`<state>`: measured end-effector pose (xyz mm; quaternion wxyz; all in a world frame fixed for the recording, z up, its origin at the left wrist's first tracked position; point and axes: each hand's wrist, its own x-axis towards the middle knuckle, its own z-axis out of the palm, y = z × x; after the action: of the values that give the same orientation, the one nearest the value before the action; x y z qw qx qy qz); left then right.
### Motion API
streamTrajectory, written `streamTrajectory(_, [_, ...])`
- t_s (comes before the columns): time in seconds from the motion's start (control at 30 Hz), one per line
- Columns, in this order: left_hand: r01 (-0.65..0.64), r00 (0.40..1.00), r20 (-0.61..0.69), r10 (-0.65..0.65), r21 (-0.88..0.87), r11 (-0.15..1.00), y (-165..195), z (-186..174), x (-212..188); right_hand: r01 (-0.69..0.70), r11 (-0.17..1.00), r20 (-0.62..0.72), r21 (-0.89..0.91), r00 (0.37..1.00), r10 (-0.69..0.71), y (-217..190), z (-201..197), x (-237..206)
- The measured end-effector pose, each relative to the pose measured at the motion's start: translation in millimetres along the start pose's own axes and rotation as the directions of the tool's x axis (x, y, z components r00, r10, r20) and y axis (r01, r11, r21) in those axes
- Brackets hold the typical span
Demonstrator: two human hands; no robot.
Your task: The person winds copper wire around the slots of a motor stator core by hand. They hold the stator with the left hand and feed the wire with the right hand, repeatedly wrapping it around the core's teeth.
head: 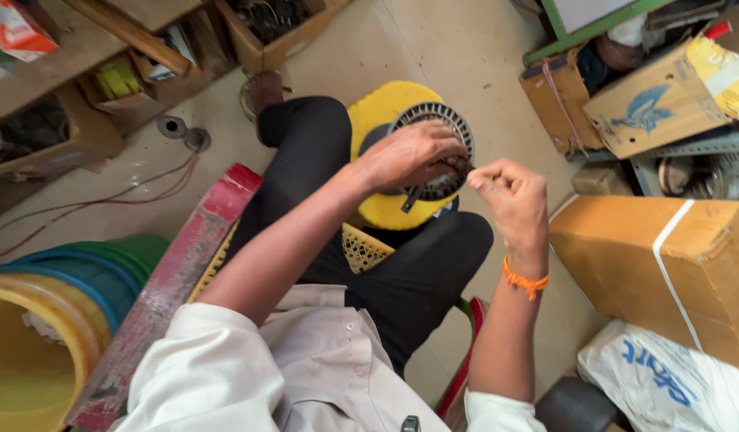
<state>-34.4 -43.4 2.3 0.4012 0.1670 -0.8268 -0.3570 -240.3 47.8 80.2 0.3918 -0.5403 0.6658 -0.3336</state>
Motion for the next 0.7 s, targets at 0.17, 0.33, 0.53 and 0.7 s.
streamTrajectory(0.17, [0.008, 1.0, 0.002, -0.008, -0.044, 0.999, 3.4, -1.4, 0.9, -0.01, 0.994, -0.032, -0.109, 0.999, 0.007, 1.5, 10.0, -11.6])
streamTrajectory(0.33, [0.035, 0.999, -0.003, -0.036, -0.065, 0.997, 0.9, -0.4, 0.2, 0.026, 0.988, -0.073, 0.155, 0.997, -0.015, 6.2, -3.5, -3.1])
streamTrajectory(0.53, [0.096, 0.995, 0.043, -0.093, -0.077, 0.992, 1.9, -2.6, 3.2, 0.006, 0.973, -0.025, 0.231, 1.0, 0.0, 5.7, -9.3, 1.8])
streamTrajectory(0.7, [0.077, 0.997, -0.005, -0.078, -0.084, 0.993, 4.2, -4.3, 1.5, -0.013, 0.991, 0.039, 0.134, 0.999, 0.008, 5.3, 1.0, -4.7])
